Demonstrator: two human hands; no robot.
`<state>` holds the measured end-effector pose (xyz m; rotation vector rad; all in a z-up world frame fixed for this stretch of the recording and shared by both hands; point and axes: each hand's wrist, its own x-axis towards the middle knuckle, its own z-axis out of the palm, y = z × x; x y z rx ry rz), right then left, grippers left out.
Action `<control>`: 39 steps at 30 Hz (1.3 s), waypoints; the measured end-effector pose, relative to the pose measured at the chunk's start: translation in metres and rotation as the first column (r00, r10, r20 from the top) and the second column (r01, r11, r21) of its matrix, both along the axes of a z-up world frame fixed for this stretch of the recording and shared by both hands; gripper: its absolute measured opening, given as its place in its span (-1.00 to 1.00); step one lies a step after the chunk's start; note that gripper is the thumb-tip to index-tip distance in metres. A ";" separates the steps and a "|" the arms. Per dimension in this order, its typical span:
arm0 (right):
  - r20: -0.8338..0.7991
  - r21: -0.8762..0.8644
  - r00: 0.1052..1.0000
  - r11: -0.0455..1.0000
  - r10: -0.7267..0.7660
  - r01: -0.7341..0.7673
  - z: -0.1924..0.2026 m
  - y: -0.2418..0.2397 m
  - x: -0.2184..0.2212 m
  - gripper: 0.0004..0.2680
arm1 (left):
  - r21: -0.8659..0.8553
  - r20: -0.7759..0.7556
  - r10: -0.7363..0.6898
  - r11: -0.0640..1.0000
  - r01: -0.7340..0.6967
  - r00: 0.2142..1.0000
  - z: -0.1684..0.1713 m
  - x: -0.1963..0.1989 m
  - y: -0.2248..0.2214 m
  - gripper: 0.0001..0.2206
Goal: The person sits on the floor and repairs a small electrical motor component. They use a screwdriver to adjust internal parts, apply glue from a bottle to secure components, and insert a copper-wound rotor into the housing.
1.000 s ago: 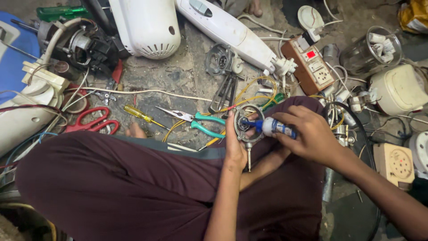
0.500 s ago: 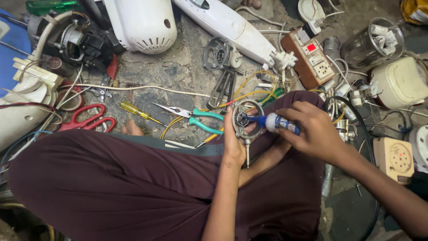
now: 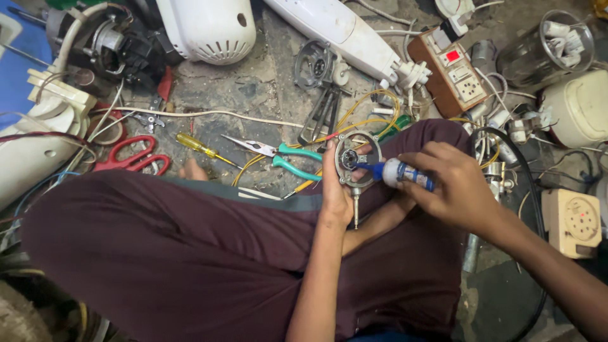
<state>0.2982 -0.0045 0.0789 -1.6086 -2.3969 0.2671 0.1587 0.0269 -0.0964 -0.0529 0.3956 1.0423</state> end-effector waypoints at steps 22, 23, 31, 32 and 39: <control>0.062 0.013 0.998 1.000 0.008 -0.009 -0.003 0.001 -0.011 -0.72 | 0.071 0.074 0.091 0.993 -0.096 0.993 -0.008 0.003 -0.001 -0.53; 0.070 0.014 0.998 1.000 0.006 -0.007 -0.004 0.002 -0.011 -0.72 | 0.084 0.084 0.103 0.990 -0.110 0.991 -0.009 0.003 0.000 -0.53; 0.117 0.023 0.993 0.999 -0.032 0.030 -0.005 0.003 -0.003 -0.70 | -0.029 -0.061 -0.012 1.000 0.010 0.998 -0.003 0.000 0.004 -0.40; 0.111 0.028 0.993 0.999 -0.034 0.031 -0.005 0.004 -0.002 -0.70 | -0.023 -0.061 -0.014 1.000 0.013 0.998 -0.002 0.000 0.004 -0.39; 0.084 0.020 0.996 1.000 -0.023 0.021 -0.007 0.009 -0.002 -0.70 | -0.026 -0.064 -0.005 1.000 0.004 0.998 -0.003 -0.001 0.002 -0.40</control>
